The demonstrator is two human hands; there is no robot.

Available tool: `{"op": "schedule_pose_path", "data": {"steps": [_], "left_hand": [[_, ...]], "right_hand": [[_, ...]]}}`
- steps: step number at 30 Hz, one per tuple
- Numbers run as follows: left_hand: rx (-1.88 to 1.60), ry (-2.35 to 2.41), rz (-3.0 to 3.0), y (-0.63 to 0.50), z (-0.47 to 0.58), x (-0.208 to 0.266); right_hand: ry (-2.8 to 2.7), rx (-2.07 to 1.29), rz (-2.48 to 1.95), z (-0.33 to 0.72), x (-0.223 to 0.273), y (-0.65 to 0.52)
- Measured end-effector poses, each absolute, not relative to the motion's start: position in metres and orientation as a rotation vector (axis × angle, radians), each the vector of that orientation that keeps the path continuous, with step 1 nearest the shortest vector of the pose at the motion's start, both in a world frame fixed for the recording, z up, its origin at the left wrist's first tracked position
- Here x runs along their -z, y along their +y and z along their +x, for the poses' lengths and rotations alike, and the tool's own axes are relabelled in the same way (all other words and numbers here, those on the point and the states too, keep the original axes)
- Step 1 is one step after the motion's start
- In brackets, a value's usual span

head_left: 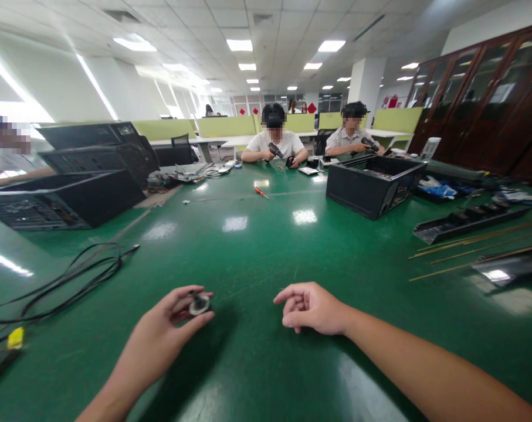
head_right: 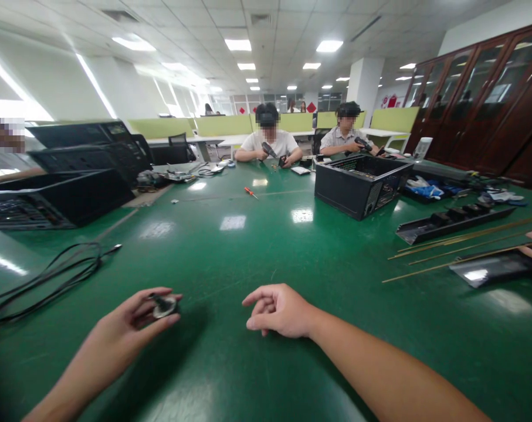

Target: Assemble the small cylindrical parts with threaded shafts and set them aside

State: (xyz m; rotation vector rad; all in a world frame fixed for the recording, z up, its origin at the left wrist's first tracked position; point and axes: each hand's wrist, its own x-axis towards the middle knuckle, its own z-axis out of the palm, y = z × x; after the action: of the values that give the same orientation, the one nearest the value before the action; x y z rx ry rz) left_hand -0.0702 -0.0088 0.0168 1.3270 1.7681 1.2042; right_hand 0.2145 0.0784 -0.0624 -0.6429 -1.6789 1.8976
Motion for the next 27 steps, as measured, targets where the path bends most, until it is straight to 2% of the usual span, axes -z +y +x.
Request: {"op": "schedule_pose_path", "data": {"steps": [6, 14, 27], "left_hand": [[-1.017, 1.467, 1.668, 0.049, 0.012, 0.009], [-0.897, 1.363, 1.726, 0.046, 0.013, 0.037], [-0.918, 1.285, 1.592, 0.049, 0.017, 0.039]], "right_hand": [[-1.671, -1.449, -0.743, 0.222, 0.072, 0.092], [-1.765, -1.356, -0.788, 0.217, 0.067, 0.085], [-1.933, -1.117, -0.9, 0.216, 0.062, 0.077]]}}
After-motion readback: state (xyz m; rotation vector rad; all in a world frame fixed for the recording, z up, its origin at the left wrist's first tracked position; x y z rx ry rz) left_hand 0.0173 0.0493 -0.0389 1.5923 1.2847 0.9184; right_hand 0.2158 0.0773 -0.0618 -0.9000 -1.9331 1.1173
